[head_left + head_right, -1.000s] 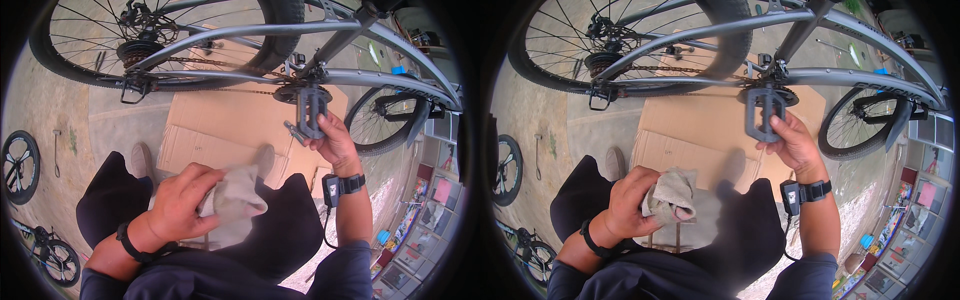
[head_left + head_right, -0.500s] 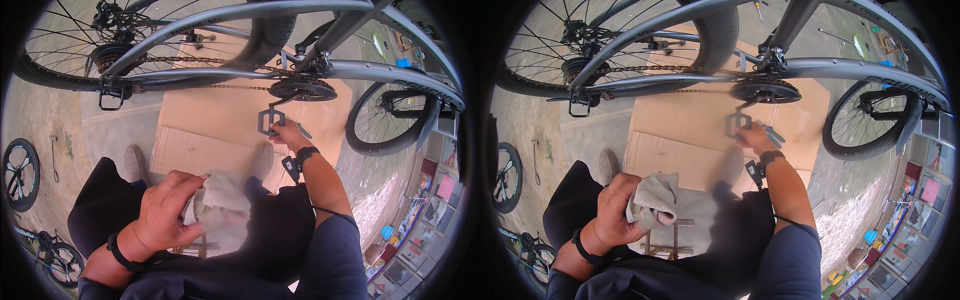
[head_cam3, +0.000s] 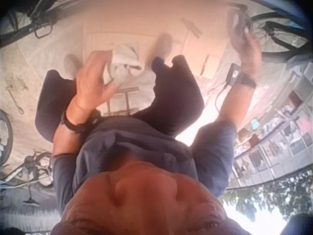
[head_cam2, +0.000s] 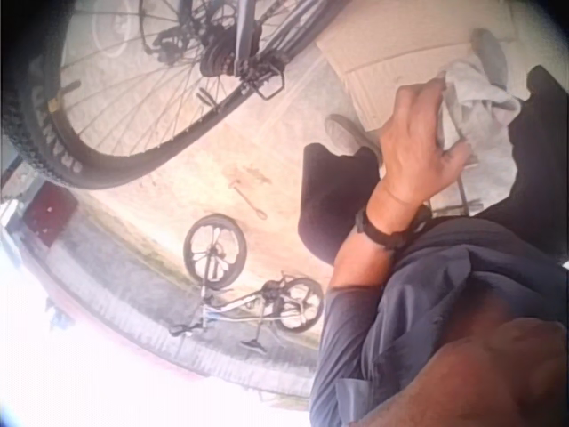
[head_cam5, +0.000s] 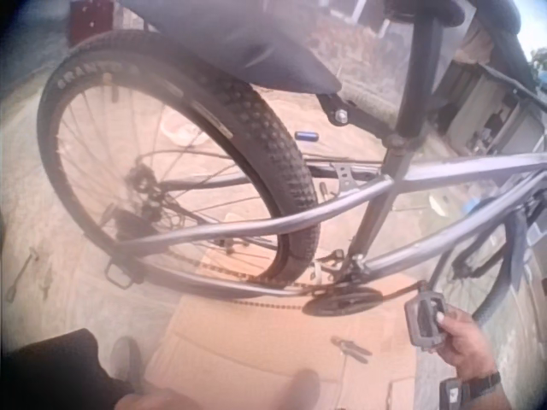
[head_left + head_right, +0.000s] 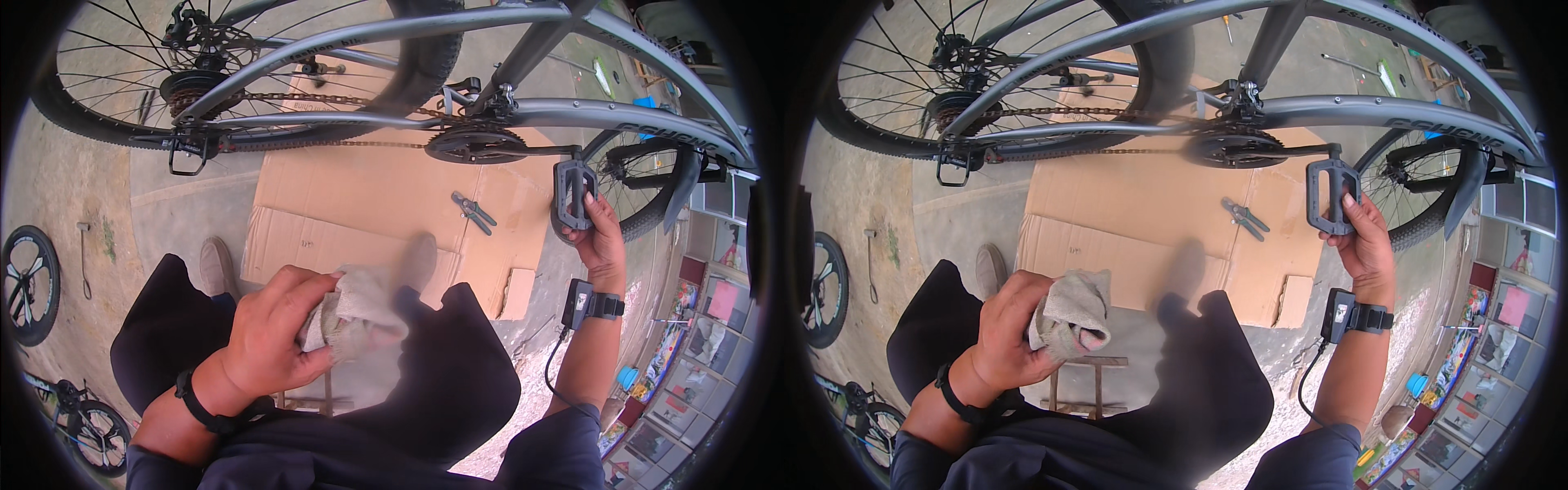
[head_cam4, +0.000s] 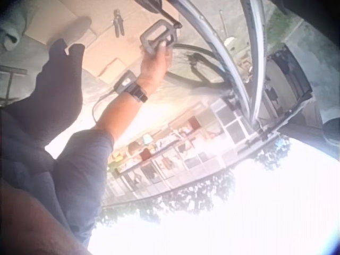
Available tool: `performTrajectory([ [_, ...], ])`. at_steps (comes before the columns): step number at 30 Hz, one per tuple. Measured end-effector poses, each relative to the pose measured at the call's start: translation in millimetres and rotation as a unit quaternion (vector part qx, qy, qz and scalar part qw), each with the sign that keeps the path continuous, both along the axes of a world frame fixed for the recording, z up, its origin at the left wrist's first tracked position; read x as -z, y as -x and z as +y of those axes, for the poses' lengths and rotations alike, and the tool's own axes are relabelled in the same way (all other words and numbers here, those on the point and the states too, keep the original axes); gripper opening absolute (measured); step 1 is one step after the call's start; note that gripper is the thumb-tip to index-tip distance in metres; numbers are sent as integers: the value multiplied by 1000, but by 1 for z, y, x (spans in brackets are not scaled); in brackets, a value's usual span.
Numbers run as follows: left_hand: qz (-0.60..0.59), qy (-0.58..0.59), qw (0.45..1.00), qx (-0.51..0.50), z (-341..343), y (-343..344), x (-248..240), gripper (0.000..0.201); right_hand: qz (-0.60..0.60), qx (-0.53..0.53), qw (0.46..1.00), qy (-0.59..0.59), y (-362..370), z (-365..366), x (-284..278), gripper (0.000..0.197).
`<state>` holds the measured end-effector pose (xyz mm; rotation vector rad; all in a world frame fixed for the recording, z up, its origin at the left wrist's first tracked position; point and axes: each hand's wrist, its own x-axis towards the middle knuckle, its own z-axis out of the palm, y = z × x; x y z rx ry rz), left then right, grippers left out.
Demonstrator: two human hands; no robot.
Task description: The person cleans a bicycle by wiping different parts of the frame, wheels, and gears with a cloth, and then uses a screwdriver to work on the front fork area.
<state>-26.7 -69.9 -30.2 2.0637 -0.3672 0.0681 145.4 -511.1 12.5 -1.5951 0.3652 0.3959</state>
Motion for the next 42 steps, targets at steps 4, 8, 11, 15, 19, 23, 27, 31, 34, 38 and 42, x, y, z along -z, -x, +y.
performTrajectory([
  [4,-2,-9,1000,-9,-1,2,0,66,55,-116,982,-142,4,100,23,37],
  [8,2,-9,1000,-4,0,0,4,67,219,-242,940,-99,2,168,92,48],
  [11,7,-17,1000,-1,-1,-3,6,68,238,-267,933,-36,2,179,169,47],
  [15,17,-17,1000,2,-1,-5,8,69,258,-241,924,147,0,133,245,25],
  [19,16,-5,1000,1,0,-4,11,70,230,-110,922,291,-3,35,253,23],
  [23,14,-7,1000,-2,2,-3,7,71,150,32,941,302,-12,-43,174,21],
  [27,3,0,1000,-5,1,-1,1,70,85,64,965,239,-12,-75,70,23],
  [31,-10,9,1000,-7,2,2,-4,70,-16,44,994,94,-5,-15,-2,22],
  [34,-19,6,1000,-10,5,5,-6,70,-34,-23,999,-25,3,44,-8,22],
  [38,-11,6,1000,-7,10,6,-7,70,21,-91,993,-74,13,131,18,26],
  [42,-17,19,999,-23,13,10,-8,67,113,-147,983,5,24,182,39,34],
])
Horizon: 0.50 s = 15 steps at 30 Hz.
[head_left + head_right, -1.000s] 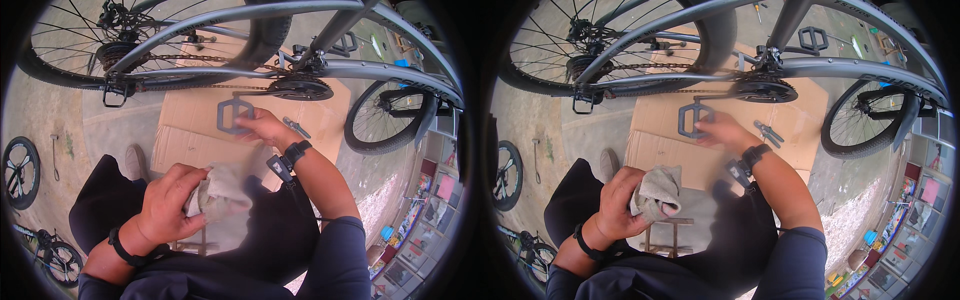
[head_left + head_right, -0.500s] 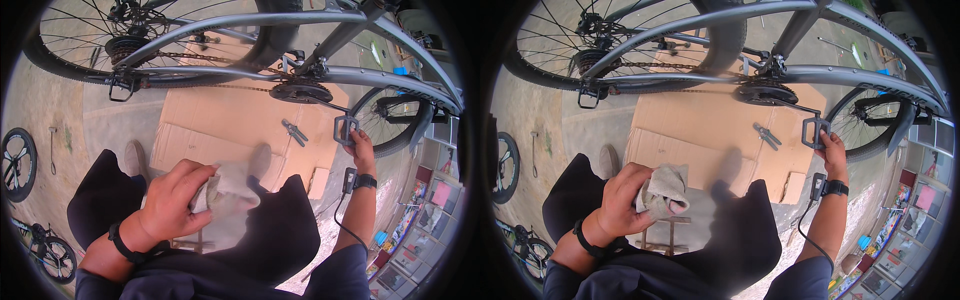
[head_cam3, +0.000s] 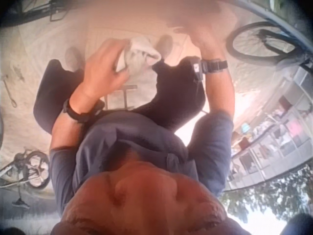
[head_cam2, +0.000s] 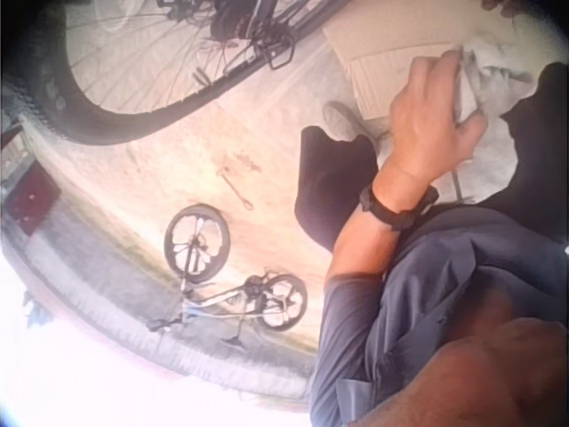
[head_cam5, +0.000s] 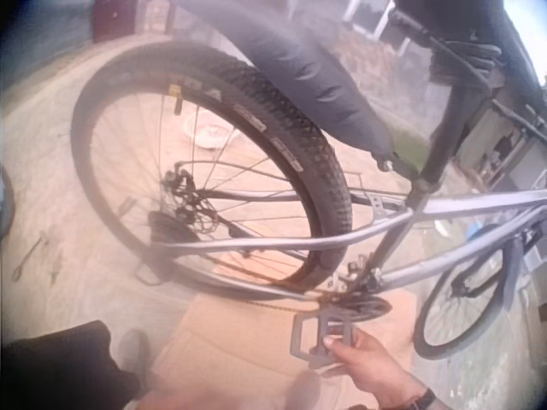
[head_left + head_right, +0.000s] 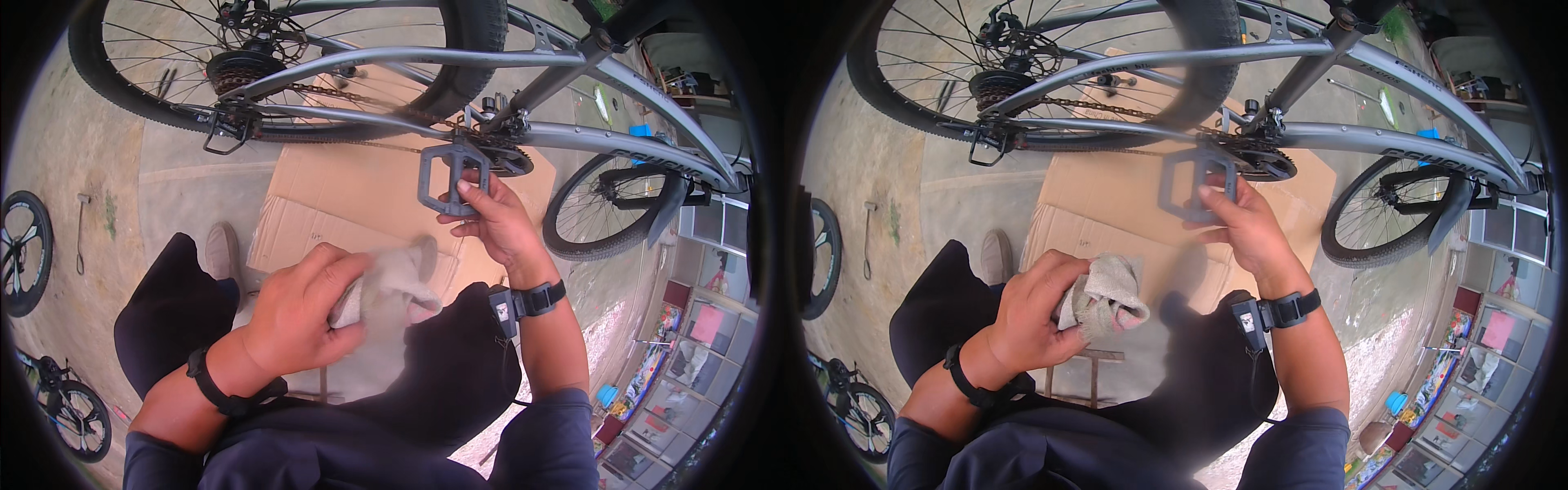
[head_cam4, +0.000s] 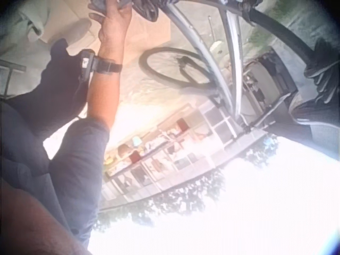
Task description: The person cleans a bicycle by wiping different parts of the frame, wheels, and gears with a cloth, and then uses a screwdriver to work on the front fork area.
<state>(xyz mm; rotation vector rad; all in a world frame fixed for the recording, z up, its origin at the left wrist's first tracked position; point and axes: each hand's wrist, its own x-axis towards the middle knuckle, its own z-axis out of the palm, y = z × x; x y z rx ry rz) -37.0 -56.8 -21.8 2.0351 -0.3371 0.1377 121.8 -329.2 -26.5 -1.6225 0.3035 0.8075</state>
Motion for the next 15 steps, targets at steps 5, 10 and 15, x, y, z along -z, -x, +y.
performTrajectory([
  [5,14,30,999,-23,7,4,-7,64,30,-157,972,174,10,9,-17,58],
  [10,68,59,994,-58,13,8,-15,61,-30,-222,956,187,38,22,-44,52],
  [15,115,76,988,-71,16,13,-15,62,-83,-164,981,60,80,66,-66,57],
])
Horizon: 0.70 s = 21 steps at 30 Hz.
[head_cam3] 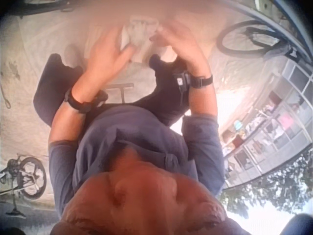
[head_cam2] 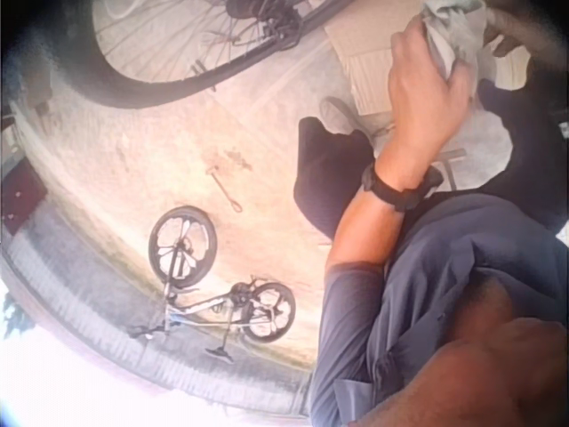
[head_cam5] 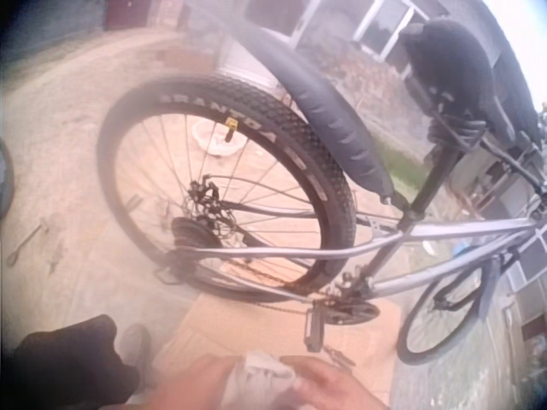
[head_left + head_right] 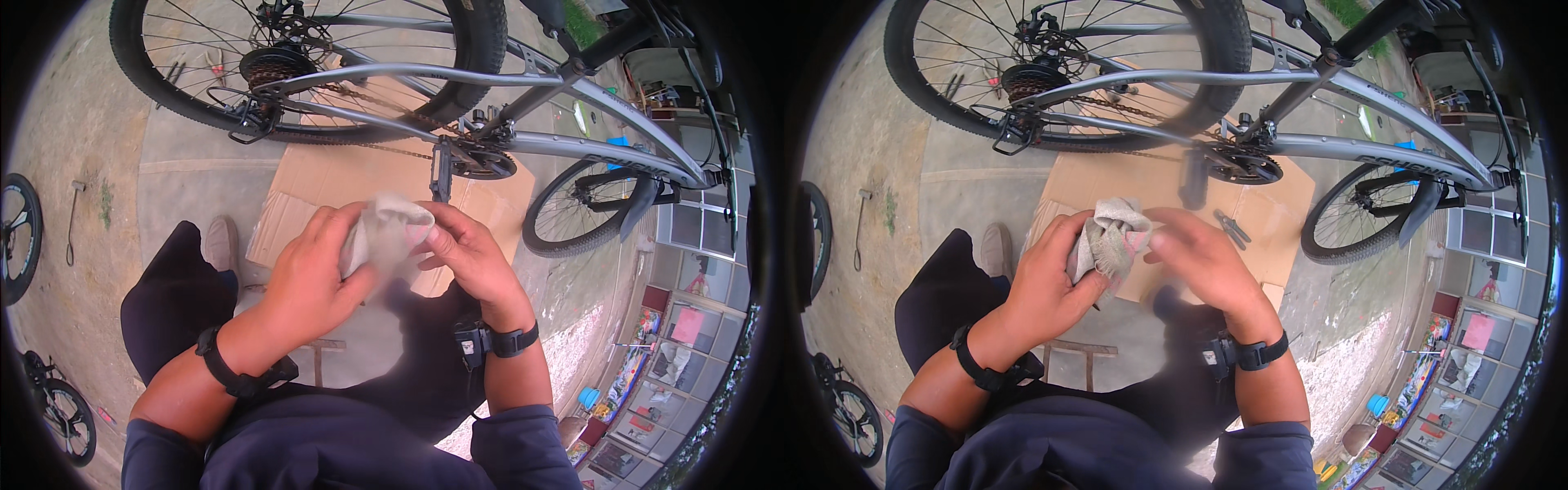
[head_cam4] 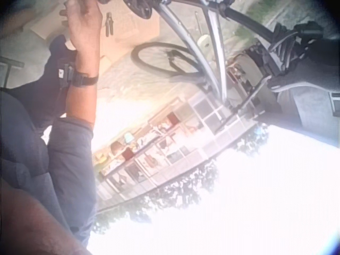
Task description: The person cleans a bicycle by wiping different parts of the frame, wheels, and gears with a cloth, and then uses a screwdriver to work on the front fork area.
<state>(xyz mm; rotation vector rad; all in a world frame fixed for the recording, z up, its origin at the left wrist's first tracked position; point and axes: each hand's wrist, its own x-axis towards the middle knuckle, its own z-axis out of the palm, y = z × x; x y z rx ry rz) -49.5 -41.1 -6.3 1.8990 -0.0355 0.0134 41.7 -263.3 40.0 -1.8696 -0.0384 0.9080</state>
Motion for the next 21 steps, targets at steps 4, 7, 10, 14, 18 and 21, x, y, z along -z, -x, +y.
performTrajectory([
  [4,18,-18,999,21,1,3,-3,70,65,72,985,-141,18,28,9,74],
  [7,4,-29,999,40,-3,4,-4,77,93,98,971,-199,25,35,27,76],
  [10,-25,-52,997,56,-4,5,-4,78,115,120,950,-264,30,40,39,74],
  [14,-48,-89,993,56,-3,2,0,81,98,110,940,-309,25,41,37,67],
  [18,-17,-6,998,63,0,-5,-4,84,59,129,943,-300,21,40,36,56],
  [21,51,129,989,55,-1,-4,-4,87,39,157,950,-266,20,38,36,49],
])
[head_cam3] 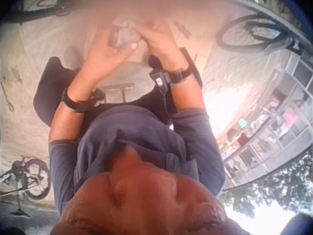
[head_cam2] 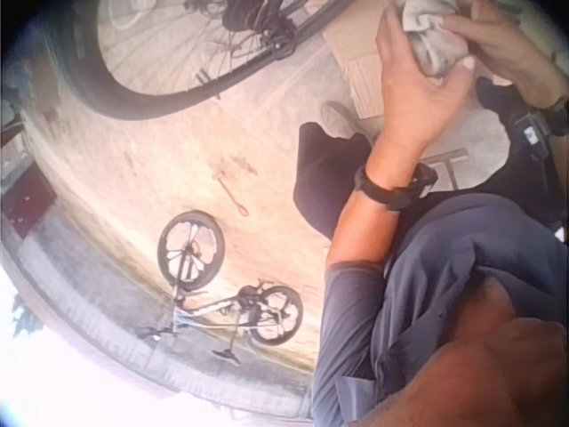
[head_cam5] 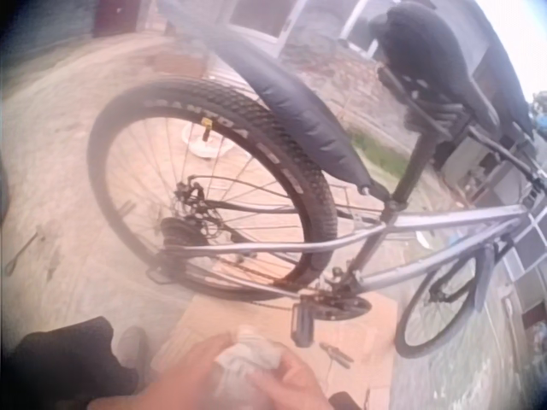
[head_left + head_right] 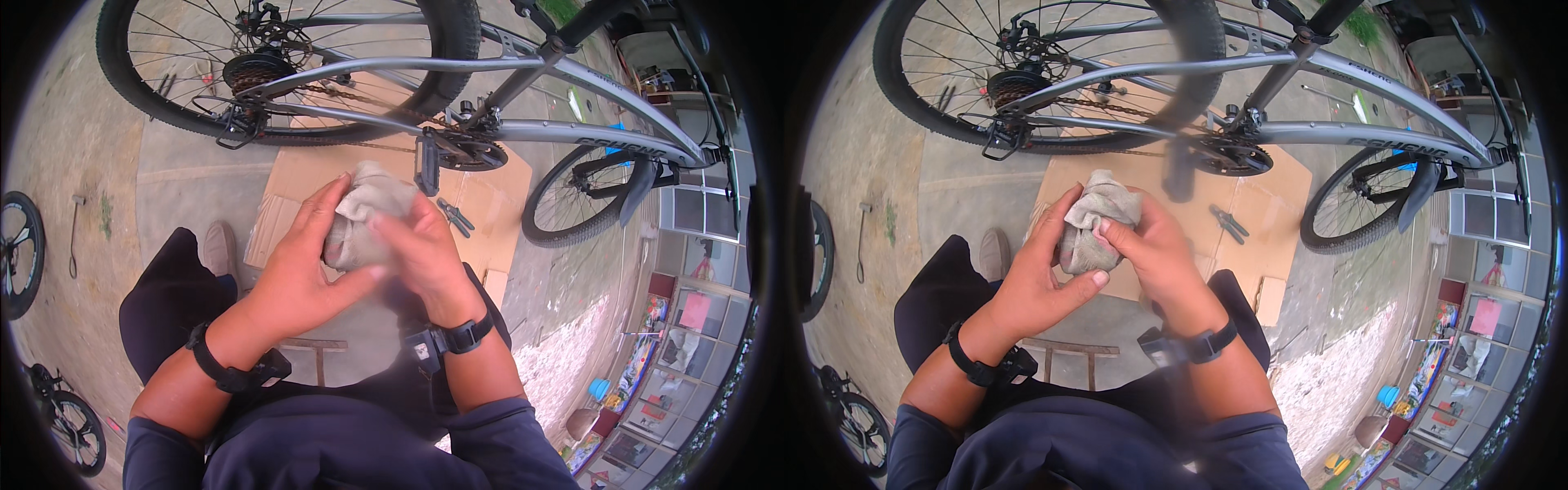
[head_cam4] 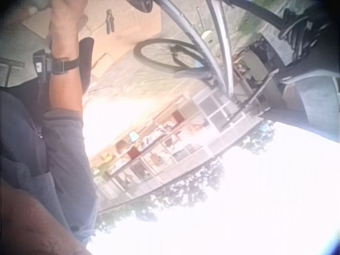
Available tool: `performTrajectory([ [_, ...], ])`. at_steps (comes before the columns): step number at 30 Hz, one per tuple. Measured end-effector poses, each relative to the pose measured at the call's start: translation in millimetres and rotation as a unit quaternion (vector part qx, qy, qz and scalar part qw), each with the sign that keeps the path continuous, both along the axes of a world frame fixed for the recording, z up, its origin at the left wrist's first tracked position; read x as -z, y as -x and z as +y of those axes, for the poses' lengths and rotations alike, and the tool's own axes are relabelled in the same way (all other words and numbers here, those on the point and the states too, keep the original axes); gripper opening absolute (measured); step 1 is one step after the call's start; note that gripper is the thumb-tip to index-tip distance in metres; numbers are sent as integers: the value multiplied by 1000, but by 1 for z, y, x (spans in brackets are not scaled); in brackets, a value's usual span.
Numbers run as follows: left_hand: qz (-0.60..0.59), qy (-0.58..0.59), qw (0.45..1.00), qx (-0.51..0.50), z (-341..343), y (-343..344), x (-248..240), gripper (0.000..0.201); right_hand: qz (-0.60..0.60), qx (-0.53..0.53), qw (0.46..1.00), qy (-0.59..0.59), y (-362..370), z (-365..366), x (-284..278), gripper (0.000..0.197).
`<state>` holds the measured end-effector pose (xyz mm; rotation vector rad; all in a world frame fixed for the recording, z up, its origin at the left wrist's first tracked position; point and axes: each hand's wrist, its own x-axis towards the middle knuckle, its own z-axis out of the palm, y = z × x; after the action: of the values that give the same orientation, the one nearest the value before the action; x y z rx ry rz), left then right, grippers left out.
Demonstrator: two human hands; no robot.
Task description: The person cleans a bicycle by wiping different parts of the frame, wheels, and gears with a cloth, and then uses a screwdriver to work on the front fork area.
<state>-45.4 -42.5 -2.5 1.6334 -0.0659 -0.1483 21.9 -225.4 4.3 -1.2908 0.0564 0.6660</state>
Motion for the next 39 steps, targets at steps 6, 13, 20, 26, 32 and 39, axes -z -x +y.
performTrajectory([
  [6,136,198,970,-39,-4,1,5,81,-114,-15,988,102,3,5,8,41],
  [13,179,288,936,-92,-7,-1,10,60,-376,-121,887,241,1,8,12,53],
  [20,120,269,940,-171,-3,-6,13,41,-393,-96,880,247,6,19,-2,67],
  [26,127,291,942,-107,-5,-1,11,53,-356,-128,881,284,11,18,-1,66],
  [32,123,218,964,-92,-3,-1,0,64,-489,125,797,331,-54,-43,-12,48],
  [39,142,205,965,-76,0,-1,1,60,-625,85,405,662,-163,-97,-67,49],
])
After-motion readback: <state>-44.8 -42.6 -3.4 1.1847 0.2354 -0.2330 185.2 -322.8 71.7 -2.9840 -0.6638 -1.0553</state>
